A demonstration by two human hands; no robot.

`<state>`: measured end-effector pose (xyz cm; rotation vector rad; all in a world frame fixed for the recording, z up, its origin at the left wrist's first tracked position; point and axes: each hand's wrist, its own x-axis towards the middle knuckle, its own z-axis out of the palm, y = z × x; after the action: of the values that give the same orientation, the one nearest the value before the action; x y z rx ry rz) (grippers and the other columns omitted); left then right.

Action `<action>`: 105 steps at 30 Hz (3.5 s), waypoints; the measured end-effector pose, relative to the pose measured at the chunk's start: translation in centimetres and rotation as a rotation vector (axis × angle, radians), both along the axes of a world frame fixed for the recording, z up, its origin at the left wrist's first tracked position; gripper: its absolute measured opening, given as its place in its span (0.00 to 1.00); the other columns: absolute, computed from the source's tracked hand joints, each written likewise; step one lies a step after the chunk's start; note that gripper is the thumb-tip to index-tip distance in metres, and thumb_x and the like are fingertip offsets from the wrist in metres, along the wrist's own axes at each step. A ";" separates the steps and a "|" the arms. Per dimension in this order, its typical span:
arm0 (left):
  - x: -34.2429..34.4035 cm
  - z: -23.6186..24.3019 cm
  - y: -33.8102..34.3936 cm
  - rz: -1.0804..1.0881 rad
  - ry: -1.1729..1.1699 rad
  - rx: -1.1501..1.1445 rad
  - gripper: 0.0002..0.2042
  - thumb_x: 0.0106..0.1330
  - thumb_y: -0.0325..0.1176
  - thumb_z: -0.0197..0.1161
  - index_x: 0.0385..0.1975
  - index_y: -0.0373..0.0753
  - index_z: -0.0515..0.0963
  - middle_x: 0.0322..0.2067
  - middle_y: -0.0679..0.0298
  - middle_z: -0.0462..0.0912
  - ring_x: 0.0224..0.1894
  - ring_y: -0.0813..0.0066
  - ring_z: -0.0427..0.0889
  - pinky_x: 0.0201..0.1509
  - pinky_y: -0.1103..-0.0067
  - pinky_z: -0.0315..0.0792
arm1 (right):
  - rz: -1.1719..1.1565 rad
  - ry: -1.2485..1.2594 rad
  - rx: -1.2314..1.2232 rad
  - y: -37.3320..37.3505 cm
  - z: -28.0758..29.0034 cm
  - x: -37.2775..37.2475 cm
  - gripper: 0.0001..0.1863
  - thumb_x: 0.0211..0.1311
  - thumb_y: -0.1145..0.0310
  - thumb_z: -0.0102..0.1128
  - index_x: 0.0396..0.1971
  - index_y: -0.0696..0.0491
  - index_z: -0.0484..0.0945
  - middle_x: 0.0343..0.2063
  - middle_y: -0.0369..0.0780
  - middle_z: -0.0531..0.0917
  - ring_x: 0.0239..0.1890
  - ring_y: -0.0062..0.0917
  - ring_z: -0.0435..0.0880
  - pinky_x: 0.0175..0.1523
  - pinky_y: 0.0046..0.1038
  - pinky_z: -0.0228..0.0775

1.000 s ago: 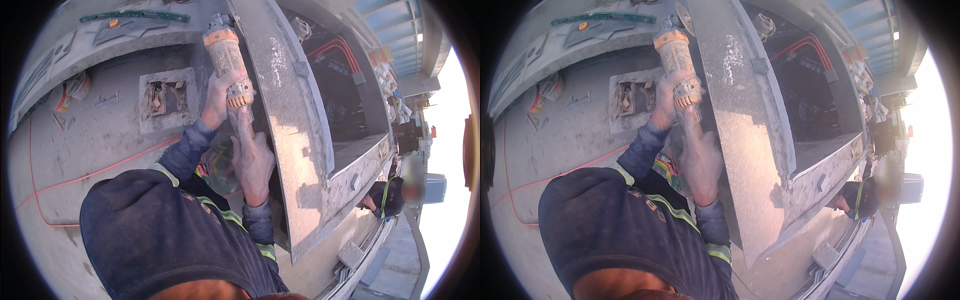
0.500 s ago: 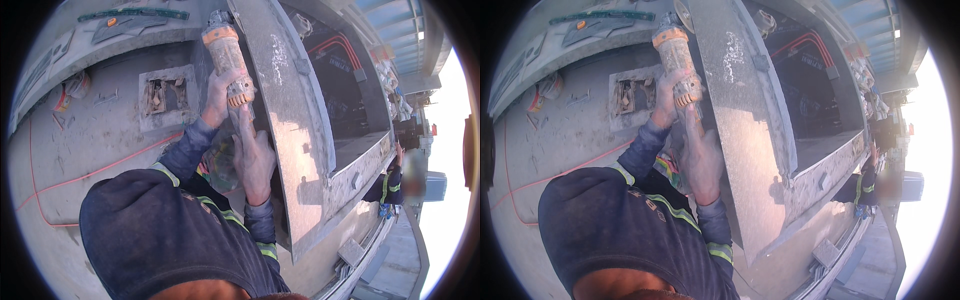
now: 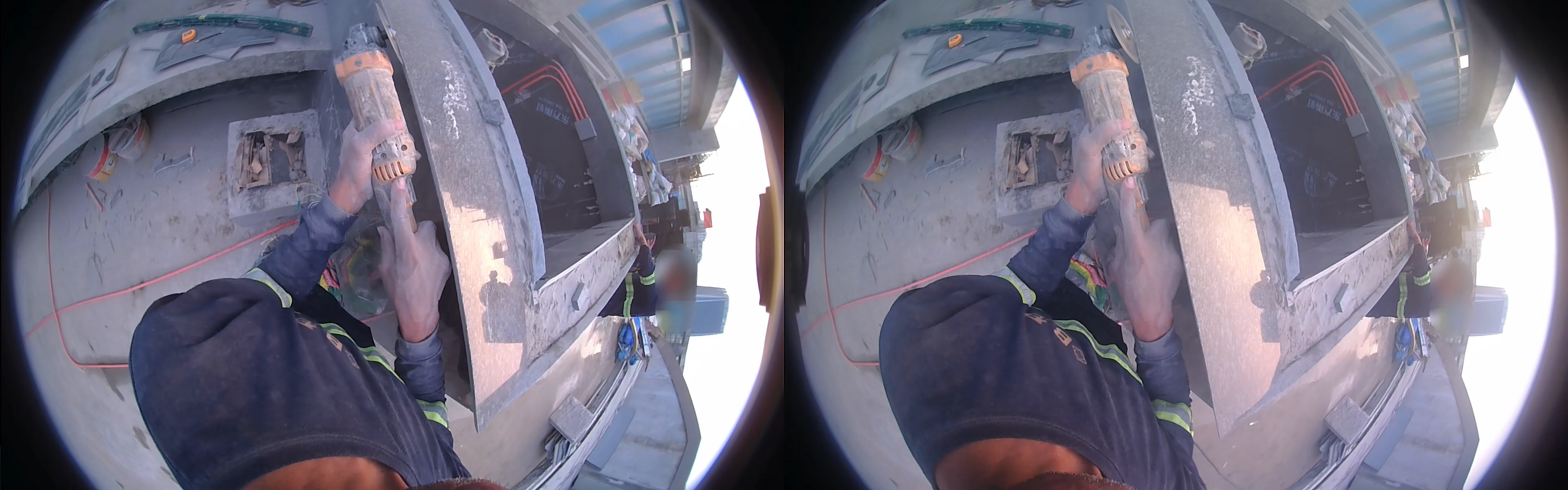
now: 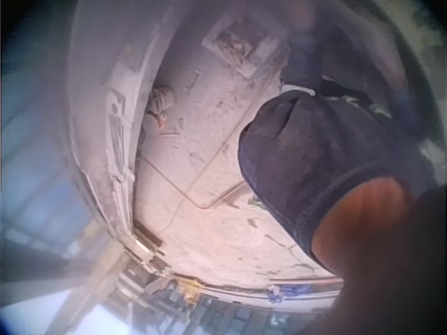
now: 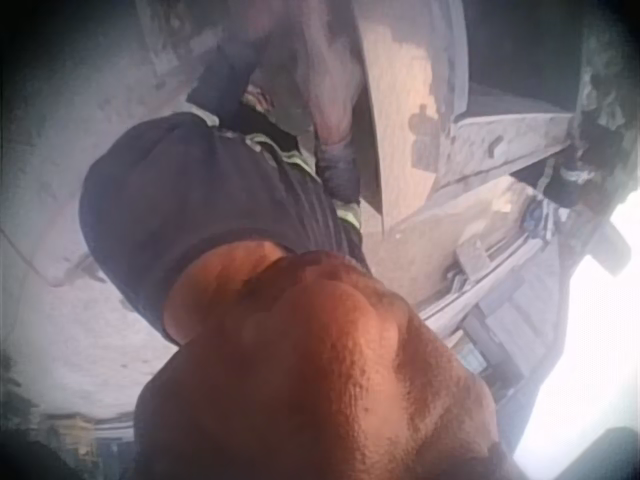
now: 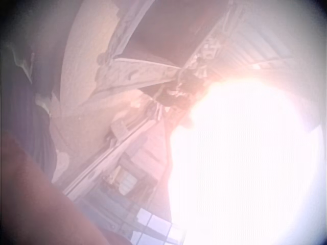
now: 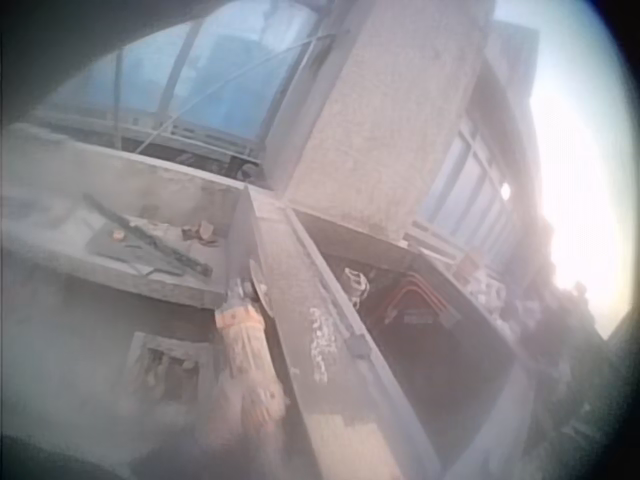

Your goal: The person uses a handheld angle grinder to cut along the edge of a concrete ledge on a rooftop. The tool is held with both hands and guided steadily along the surface while dust is generated. Another worker is visible nearby but not interacting with the task.

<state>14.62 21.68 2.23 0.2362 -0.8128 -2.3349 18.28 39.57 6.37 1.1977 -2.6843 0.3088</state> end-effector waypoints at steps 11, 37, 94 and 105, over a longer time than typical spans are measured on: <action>-1.4 -1.1 -1.6 -0.004 -0.007 -0.019 0.19 0.70 0.40 0.67 0.51 0.32 0.77 0.37 0.56 0.86 0.33 0.67 0.90 0.37 0.73 0.87 | 0.055 -0.010 -0.089 -0.8 -0.8 -1.7 0.47 0.67 0.69 0.72 0.84 0.34 0.62 0.29 0.46 0.73 0.25 0.43 0.80 0.32 0.44 0.72; -0.2 -0.2 0.2 0.000 0.034 0.019 0.18 0.69 0.37 0.68 0.51 0.30 0.76 0.35 0.52 0.86 0.32 0.62 0.91 0.35 0.69 0.89 | -0.005 -0.046 -0.045 0.5 0.1 0.0 0.48 0.65 0.67 0.74 0.84 0.33 0.61 0.29 0.44 0.74 0.25 0.40 0.80 0.32 0.43 0.75; -0.6 -0.7 -0.2 -0.022 0.023 -0.009 0.21 0.70 0.40 0.67 0.54 0.30 0.75 0.39 0.54 0.86 0.35 0.64 0.91 0.38 0.71 0.88 | 0.024 0.013 -0.081 0.2 -0.4 -0.7 0.47 0.66 0.68 0.73 0.84 0.34 0.62 0.29 0.46 0.74 0.25 0.42 0.80 0.32 0.44 0.73; 0.9 -0.9 2.1 -0.039 0.003 0.000 0.20 0.71 0.41 0.67 0.52 0.30 0.77 0.38 0.54 0.86 0.35 0.64 0.91 0.38 0.71 0.88 | -0.022 -0.075 -0.047 2.5 0.1 1.4 0.47 0.65 0.68 0.74 0.83 0.35 0.63 0.28 0.46 0.74 0.25 0.42 0.80 0.32 0.44 0.72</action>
<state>15.55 23.80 1.30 0.2184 -0.8226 -2.3709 19.71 42.04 6.44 1.1645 -2.7351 0.4189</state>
